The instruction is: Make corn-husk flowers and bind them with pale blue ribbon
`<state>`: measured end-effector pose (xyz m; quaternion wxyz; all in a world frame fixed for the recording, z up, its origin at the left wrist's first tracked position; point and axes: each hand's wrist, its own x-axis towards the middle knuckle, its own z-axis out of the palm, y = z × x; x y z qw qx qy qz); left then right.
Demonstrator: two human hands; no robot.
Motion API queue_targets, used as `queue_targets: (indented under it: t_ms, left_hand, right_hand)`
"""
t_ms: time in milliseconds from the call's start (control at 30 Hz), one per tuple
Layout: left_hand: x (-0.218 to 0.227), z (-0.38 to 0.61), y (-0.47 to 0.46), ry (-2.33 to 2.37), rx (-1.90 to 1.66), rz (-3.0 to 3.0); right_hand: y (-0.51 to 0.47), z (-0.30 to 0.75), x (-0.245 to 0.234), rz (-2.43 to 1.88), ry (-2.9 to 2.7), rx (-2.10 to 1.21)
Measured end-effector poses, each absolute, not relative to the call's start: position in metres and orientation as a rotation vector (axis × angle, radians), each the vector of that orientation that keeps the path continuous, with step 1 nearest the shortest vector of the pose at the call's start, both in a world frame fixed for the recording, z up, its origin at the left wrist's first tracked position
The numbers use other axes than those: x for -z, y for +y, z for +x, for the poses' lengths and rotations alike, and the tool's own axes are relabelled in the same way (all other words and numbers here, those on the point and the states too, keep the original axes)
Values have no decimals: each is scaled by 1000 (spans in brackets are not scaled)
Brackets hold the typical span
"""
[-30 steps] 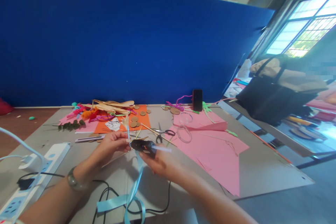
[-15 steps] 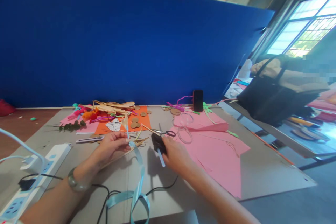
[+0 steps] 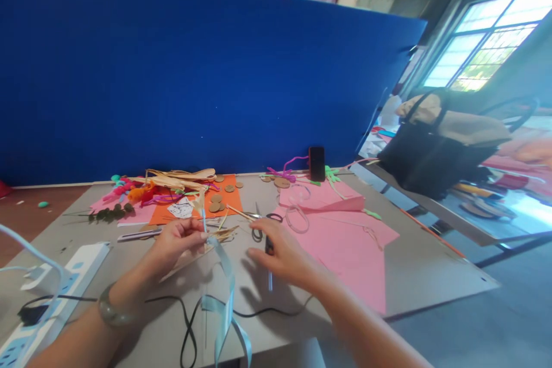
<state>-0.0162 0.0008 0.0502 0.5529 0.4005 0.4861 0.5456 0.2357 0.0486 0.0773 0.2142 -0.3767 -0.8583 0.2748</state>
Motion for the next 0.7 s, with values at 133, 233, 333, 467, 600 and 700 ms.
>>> queue_targets:
  t_ms: [133, 233, 333, 467, 600, 700]
  left_hand:
    - [-38, -17, 2, 1127, -1283, 1006]
    - [-32, -20, 4, 1135, -1288, 1012]
    - [-30, -22, 6, 1168, -1314, 1012]
    - [-33, -21, 6, 1259, -1314, 1032]
    - [-37, -18, 5, 1300, -1294, 1053]
    - [-38, -17, 5, 1327, -1316, 1043]
  right_hand:
    - [43, 185, -65, -795, -2137, -1437]
    - [44, 162, -51, -822, -1852, -1713]
    - [45, 156, -43, -912, -1684, -1690]
    - [41, 156, -47, -951, -1725, -1461]
    - [34, 154, -53, -935, -1779, -1357]
    - [30, 151, -51, -930, -1785, -1289]
